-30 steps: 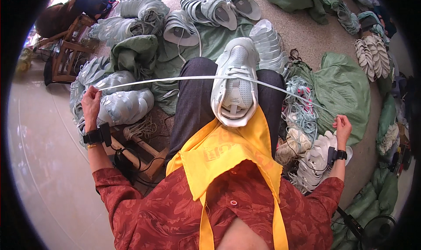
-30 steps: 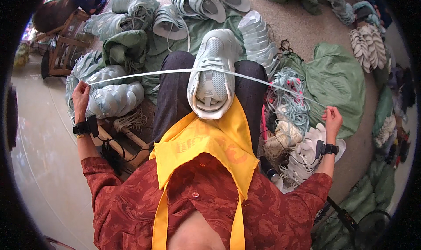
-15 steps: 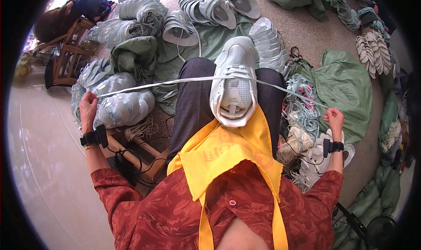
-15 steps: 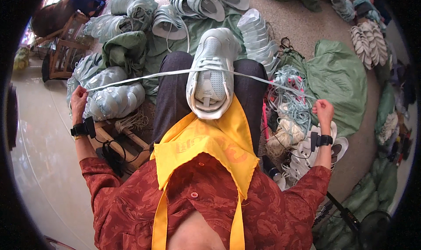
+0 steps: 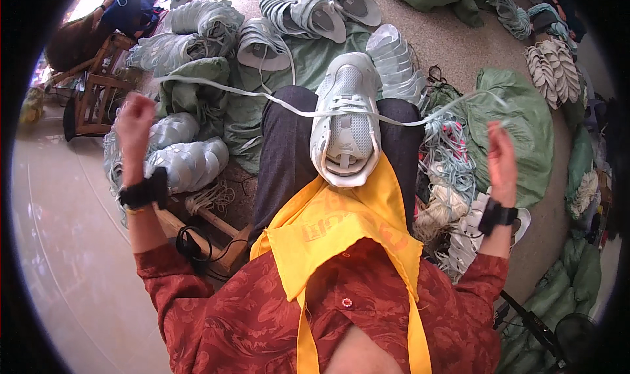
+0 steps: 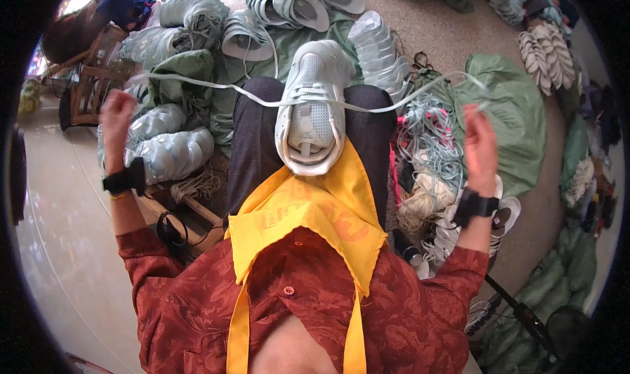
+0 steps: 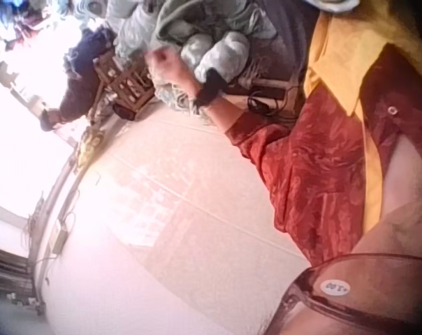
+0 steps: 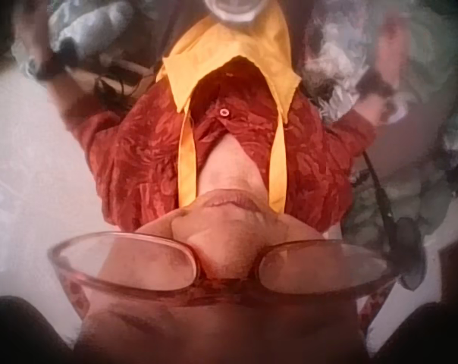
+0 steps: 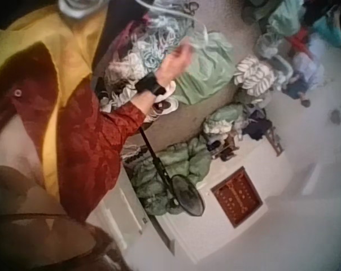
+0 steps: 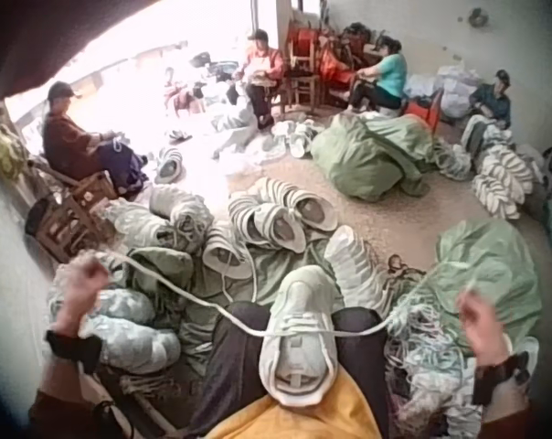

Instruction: The person sits on the floor and laces a light-colored sneaker by hand, threading the laces through eyelets and tying them. They handle multiple shoes and laces, occasionally picking up another shoe or a bundle of laces from the surrounding piles.

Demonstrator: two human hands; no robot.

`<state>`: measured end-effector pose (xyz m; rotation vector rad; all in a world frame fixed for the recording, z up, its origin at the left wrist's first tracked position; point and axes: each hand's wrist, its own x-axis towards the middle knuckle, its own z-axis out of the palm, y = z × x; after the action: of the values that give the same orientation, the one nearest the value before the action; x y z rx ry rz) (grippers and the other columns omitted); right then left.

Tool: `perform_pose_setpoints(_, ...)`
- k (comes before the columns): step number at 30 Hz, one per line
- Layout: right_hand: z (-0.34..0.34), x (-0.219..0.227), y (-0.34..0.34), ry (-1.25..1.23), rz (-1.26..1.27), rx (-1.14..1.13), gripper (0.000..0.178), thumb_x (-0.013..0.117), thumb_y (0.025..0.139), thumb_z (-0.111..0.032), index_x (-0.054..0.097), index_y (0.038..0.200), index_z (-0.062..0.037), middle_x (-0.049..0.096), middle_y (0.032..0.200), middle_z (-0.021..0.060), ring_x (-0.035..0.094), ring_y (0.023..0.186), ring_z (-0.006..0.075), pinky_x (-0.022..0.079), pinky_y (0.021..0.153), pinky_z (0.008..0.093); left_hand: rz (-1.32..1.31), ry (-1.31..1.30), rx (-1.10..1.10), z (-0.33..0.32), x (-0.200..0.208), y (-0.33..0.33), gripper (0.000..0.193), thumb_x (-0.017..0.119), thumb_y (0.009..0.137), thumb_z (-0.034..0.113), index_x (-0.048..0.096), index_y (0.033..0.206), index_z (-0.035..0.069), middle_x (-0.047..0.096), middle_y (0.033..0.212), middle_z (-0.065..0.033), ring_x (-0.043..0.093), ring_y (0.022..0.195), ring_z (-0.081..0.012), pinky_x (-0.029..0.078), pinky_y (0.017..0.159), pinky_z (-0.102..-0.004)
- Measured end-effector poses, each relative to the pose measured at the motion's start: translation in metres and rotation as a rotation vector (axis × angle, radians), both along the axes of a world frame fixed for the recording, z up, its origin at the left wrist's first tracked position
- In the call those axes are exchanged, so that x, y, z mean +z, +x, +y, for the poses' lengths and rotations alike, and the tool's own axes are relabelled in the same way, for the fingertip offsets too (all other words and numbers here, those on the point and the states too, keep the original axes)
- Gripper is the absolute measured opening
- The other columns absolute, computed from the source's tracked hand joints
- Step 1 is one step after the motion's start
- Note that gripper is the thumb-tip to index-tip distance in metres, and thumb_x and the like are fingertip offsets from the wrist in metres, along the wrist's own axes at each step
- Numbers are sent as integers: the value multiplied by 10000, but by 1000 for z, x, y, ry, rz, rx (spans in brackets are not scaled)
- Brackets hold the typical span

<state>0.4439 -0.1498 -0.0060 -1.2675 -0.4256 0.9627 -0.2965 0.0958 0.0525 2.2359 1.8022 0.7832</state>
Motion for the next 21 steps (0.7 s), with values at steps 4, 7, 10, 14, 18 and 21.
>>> perform_pose_setpoints(4, 6, -4, -96, -284, -28, 442, 186, 682, 984, -107, 706, 1127, 9, 728, 1047, 50, 640, 783, 75, 532, 692, 190, -355, -960, -234, -75, -35, 121, 83, 684, 906, 41, 631, 844, 26, 659, 766, -17, 613, 691, -97, 496, 634, -253)
perform_pose_setpoints(7, 26, 14, -154, -238, -185, 603, 148, 700, 966, -88, 723, 1078, 7, 735, 981, 34, 652, 769, 71, 537, 676, 200, -635, -1143, -362, -105, -29, 177, 128, 673, 965, 78, 615, 861, 32, 686, 819, -29, 637, 735, -88, 510, 663, -233)
perform_pose_setpoints(10, 49, 12, -179, -157, -276, 640, 122, 702, 955, -52, 724, 1056, 13, 741, 969, 34, 677, 788, 79, 564, 707, 217, -739, -1126, -410, -113, -29, 208, 157, 665, 999, 119, 588, 882, 48, 711, 893, -47, 660, 799, -89, 522, 702, -228)
perform_pose_setpoints(14, 73, 9, -189, -68, -235, 597, 100, 713, 941, -22, 713, 1035, 12, 745, 987, 44, 703, 818, 93, 597, 769, 243, -816, -1042, -409, -112, -34, 231, 153, 661, 1005, 99, 580, 891, 38, 719, 944, -71, 677, 854, -103, 552, 753, -241)
perform_pose_setpoints(18, 81, 9, -196, 0, -168, 506, 77, 735, 921, 1, 685, 978, -10, 733, 947, 37, 707, 833, 97, 610, 783, 259, -1005, -956, -393, -107, -46, 242, 139, 668, 1005, 89, 581, 910, 35, 719, 977, -78, 684, 882, -112, 571, 795, -252)
perform_pose_setpoints(21, 82, 6, -204, 42, -163, 460, 75, 726, 920, 20, 669, 958, -12, 724, 922, 31, 708, 837, 97, 614, 787, 265, -1041, -895, -380, -105, -53, 249, 130, 660, 1011, 85, 582, 922, 33, 718, 987, -82, 688, 899, -117, 580, 826, -256)
